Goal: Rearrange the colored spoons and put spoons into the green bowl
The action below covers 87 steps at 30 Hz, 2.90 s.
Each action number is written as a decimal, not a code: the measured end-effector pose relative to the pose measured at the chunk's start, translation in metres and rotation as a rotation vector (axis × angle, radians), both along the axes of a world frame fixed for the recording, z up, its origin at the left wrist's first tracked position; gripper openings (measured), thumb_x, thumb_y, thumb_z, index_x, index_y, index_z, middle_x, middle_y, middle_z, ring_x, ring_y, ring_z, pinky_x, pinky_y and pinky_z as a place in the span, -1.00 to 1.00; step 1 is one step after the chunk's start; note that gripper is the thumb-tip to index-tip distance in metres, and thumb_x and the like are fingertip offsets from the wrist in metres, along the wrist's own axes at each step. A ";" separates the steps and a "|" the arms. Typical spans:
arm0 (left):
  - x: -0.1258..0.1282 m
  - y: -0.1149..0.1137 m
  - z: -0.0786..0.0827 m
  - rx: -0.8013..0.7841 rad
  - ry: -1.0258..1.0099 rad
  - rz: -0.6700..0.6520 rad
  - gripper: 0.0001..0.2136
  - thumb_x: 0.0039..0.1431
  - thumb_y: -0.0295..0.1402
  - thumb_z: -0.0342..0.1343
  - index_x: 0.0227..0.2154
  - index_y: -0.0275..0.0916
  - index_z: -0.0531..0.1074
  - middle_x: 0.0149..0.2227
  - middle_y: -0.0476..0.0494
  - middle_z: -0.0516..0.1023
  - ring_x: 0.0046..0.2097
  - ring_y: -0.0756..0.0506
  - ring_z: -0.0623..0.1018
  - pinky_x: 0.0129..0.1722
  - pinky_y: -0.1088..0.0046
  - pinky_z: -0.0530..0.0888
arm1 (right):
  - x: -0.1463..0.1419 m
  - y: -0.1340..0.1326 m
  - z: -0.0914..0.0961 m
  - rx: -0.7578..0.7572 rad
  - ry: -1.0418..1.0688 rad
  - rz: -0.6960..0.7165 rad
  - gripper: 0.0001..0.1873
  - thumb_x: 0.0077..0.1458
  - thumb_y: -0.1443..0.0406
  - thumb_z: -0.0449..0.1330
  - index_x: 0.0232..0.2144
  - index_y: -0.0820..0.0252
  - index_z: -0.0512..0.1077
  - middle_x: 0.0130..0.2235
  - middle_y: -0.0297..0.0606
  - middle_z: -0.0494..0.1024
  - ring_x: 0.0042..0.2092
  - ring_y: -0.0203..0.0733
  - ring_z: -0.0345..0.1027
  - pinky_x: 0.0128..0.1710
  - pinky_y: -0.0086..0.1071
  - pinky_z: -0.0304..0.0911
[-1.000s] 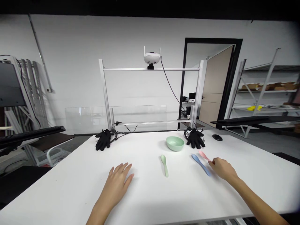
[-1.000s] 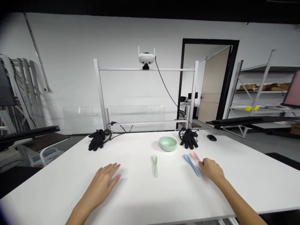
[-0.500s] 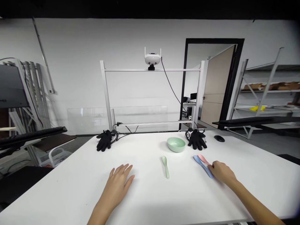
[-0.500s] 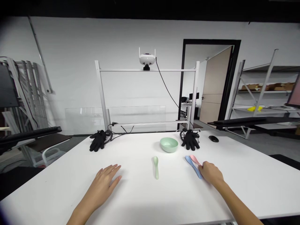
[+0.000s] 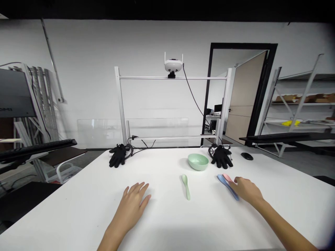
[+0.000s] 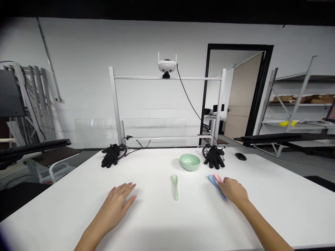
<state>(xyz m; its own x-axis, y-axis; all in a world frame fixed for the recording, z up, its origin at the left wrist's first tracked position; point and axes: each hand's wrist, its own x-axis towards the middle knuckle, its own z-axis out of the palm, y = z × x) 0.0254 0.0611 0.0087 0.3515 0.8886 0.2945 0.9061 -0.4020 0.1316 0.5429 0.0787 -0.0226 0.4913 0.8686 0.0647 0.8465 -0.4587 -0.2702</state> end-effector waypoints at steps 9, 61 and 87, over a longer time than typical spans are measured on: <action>-0.002 0.001 -0.002 0.026 -0.008 -0.006 -0.53 0.45 -0.09 -0.13 0.28 -0.10 0.37 0.31 -0.19 0.43 0.35 -0.33 0.35 0.32 -0.14 0.24 | -0.009 0.013 -0.006 -0.047 -0.050 0.039 -0.60 0.18 0.04 0.08 -0.21 0.22 0.52 -0.19 0.04 0.57 -0.16 0.09 0.50 -0.26 -0.23 0.29; -0.003 -0.002 -0.001 0.004 0.003 0.011 -0.52 0.45 -0.10 -0.14 0.29 -0.12 0.35 0.33 -0.20 0.41 0.36 -0.33 0.33 0.33 -0.13 0.23 | -0.102 0.025 -0.005 -0.128 -0.094 0.198 -0.75 0.16 0.25 0.04 -0.24 0.27 0.46 -0.13 0.07 0.57 -0.10 0.11 0.51 -0.24 -0.20 0.27; -0.003 0.001 -0.001 0.003 0.038 0.006 -0.50 0.46 -0.09 -0.17 0.31 -0.15 0.33 0.34 -0.20 0.38 0.37 -0.32 0.32 0.34 -0.13 0.22 | -0.100 0.025 -0.008 -0.120 -0.096 0.184 -0.74 0.19 0.22 0.05 -0.23 0.27 0.46 -0.13 0.06 0.58 -0.10 0.08 0.51 -0.25 -0.22 0.26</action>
<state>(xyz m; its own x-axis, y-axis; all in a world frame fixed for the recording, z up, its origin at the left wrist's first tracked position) 0.0229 0.0618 0.0082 0.3573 0.8899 0.2835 0.9128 -0.3971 0.0960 0.4427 0.1034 -0.0304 0.3206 0.9472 -0.0053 0.9380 -0.3183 -0.1376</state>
